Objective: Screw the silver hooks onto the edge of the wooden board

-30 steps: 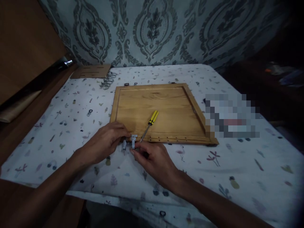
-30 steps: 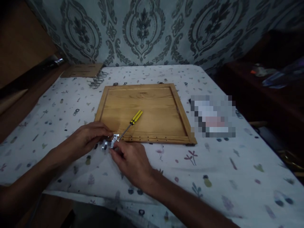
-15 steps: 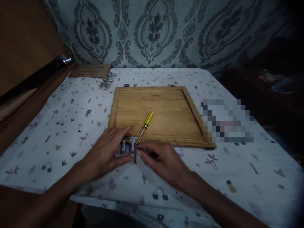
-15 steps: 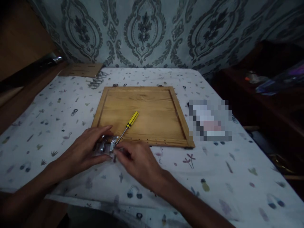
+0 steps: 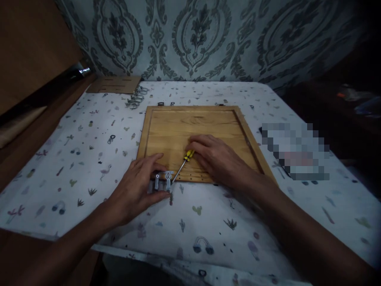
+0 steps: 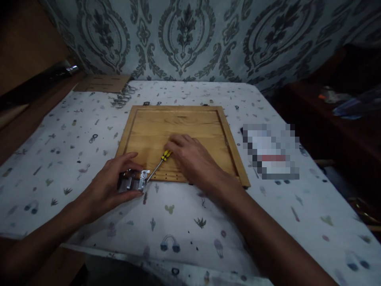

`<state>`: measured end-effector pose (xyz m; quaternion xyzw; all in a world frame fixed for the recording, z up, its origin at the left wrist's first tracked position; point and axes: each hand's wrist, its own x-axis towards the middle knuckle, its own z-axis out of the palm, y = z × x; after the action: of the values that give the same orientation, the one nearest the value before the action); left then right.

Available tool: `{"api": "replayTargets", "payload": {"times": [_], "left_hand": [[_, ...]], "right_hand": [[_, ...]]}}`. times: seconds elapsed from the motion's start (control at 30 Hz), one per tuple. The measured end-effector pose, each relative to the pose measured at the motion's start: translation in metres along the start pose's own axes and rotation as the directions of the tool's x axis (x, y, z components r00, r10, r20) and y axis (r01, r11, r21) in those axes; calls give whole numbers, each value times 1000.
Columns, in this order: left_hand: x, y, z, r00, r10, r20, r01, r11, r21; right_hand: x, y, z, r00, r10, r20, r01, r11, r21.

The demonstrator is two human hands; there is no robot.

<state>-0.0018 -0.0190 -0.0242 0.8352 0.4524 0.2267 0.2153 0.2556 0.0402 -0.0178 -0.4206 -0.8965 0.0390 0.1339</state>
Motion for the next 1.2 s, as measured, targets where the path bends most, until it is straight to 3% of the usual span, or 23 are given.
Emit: {"api": "replayTargets", "payload": {"times": [0.13, 0.3, 0.47, 0.57, 0.67, 0.73, 0.87, 1.0, 1.2], "left_hand": [[0, 1, -1, 1000, -14, -3, 14, 1000, -24], [1, 1, -1, 999, -42, -7, 41, 997, -70], [0, 0, 2, 997, -82, -1, 81, 987, -141], [0, 0, 2, 997, -82, -2, 81, 987, -142], [1, 1, 1, 997, -73, 6, 73, 990, -120], [2, 2, 0, 997, -70, 17, 71, 991, -113], [2, 3, -1, 998, -67, 17, 68, 993, -98], [3, 4, -1, 998, -54, 16, 55, 994, -99], [3, 4, 0, 1000, -19, -2, 19, 996, -92]], "right_hand": [[-4, 10, -11, 999, -45, 25, 43, 997, 69], [-17, 23, -24, 999, -11, 38, 2, 974, 227], [-29, 20, -39, 989, 128, -67, -58, 776, 628], [-28, 2, -47, 946, 284, -158, -68, 650, 757], [-21, -24, -51, 844, 442, -302, -32, 605, 795], [-17, -41, -51, 818, 456, -350, -18, 629, 777], [-11, -63, -45, 867, 373, -331, -54, 730, 681], [-6, -70, -37, 888, 318, -332, -56, 791, 609], [-2, -71, -34, 901, 293, -319, -50, 802, 596]]}}
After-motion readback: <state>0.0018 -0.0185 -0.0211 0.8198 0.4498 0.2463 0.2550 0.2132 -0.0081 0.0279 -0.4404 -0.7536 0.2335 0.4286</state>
